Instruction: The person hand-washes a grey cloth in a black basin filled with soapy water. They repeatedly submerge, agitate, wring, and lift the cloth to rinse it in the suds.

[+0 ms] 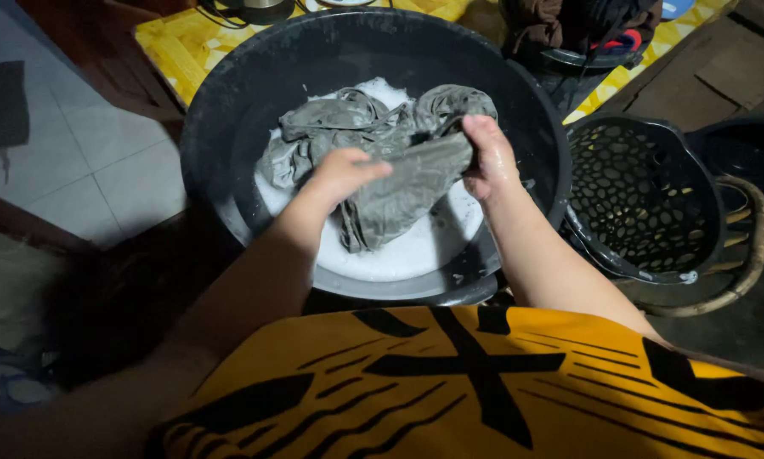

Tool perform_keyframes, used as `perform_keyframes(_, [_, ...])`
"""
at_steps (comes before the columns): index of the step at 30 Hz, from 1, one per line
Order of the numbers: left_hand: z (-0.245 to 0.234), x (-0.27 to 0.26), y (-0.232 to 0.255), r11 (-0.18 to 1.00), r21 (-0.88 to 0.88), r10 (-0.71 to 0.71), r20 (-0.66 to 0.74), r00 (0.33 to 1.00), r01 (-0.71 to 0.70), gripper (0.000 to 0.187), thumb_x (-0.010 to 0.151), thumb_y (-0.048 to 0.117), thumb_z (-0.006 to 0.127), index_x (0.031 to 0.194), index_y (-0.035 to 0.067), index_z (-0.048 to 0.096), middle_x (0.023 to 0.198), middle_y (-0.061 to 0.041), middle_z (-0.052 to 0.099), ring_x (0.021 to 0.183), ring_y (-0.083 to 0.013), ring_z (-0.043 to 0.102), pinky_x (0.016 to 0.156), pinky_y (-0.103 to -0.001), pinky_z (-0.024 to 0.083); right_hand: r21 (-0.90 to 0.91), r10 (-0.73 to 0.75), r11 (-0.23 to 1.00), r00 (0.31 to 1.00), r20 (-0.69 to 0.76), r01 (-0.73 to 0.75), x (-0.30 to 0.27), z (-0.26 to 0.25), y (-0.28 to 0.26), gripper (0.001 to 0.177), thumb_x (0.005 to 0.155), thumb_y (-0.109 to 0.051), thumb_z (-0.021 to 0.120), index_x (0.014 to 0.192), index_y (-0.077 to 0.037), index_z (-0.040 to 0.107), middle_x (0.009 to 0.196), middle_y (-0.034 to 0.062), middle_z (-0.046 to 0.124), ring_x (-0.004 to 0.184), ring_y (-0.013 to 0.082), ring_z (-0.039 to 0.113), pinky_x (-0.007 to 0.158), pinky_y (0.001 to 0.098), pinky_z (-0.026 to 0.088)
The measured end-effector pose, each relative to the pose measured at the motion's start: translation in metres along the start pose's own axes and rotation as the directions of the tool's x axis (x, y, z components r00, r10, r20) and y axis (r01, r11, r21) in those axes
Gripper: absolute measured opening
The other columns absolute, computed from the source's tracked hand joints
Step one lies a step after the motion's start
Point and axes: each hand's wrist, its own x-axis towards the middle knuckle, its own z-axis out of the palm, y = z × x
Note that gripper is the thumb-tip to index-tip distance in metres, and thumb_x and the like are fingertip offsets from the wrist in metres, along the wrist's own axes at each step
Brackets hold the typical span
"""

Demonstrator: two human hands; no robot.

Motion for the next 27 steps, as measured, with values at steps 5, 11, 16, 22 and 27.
perform_keyframes(5, [0.004,0.008,0.004,0.910,-0.253,0.228,-0.353,0.908,-0.327,0.033,0.085,0.028,0.080,0.105,0.004,0.071,0.121,-0.010,0.067,0.116,-0.0278,0.065,0.098,-0.036,0.052,0.005,-0.290,0.957,0.957,0.003,0.290,-0.021,0.034,-0.002,0.012,0.099,-0.017,0.070,0.104,-0.012,0.061,0.108,0.0060,0.069,0.107,0.0242,0.067,0.101,0.0449,0.057])
perform_keyframes(11, [0.062,0.024,0.046,0.810,0.252,0.585,-0.315,0.747,-0.529,0.020,0.088,0.029,0.071,0.096,0.010,0.073,0.107,-0.012,0.075,0.105,-0.0279,0.069,0.093,-0.037,0.054,0.404,-0.239,0.913,0.728,0.642,-0.057,0.007,-0.007,0.061,0.040,0.102,-0.030,0.062,0.141,-0.025,0.066,0.093,0.0133,0.068,0.097,0.0337,0.065,0.095,0.0472,0.055])
perform_keyframes(16, [0.100,0.074,0.022,0.820,0.434,0.545,-0.391,0.742,-0.374,0.021,0.089,0.034,0.070,0.093,0.014,0.075,0.095,-0.021,0.071,0.093,-0.0371,0.068,0.084,-0.043,0.053,0.217,-0.072,0.976,0.970,0.230,0.021,0.026,0.013,0.074,0.019,0.091,-0.018,0.064,0.108,-0.009,0.064,0.107,0.0111,0.068,0.103,0.0277,0.066,0.093,0.0427,0.056])
perform_keyframes(22, [0.070,0.072,-0.003,0.758,0.463,0.617,-0.280,0.735,-0.460,0.024,0.077,0.031,0.072,0.088,0.010,0.075,0.089,-0.019,0.073,0.088,-0.0419,0.068,0.081,-0.047,0.055,0.250,0.051,0.962,0.971,0.233,-0.110,0.034,-0.045,0.057,0.015,0.097,-0.016,0.064,0.104,-0.003,0.062,0.103,0.0150,0.066,0.096,0.0309,0.066,0.086,0.0460,0.057])
perform_keyframes(27, [0.025,0.076,-0.016,0.908,-0.414,0.130,0.134,0.983,-0.064,0.033,0.085,0.033,0.072,0.105,0.006,0.073,0.100,-0.013,0.075,0.093,-0.0292,0.073,0.085,-0.047,0.058,-0.027,-0.080,0.996,0.988,0.133,0.085,-0.045,0.075,-0.016,0.028,0.086,-0.008,0.060,0.115,-0.008,0.062,0.115,0.0112,0.066,0.108,0.0298,0.066,0.100,0.0465,0.055])
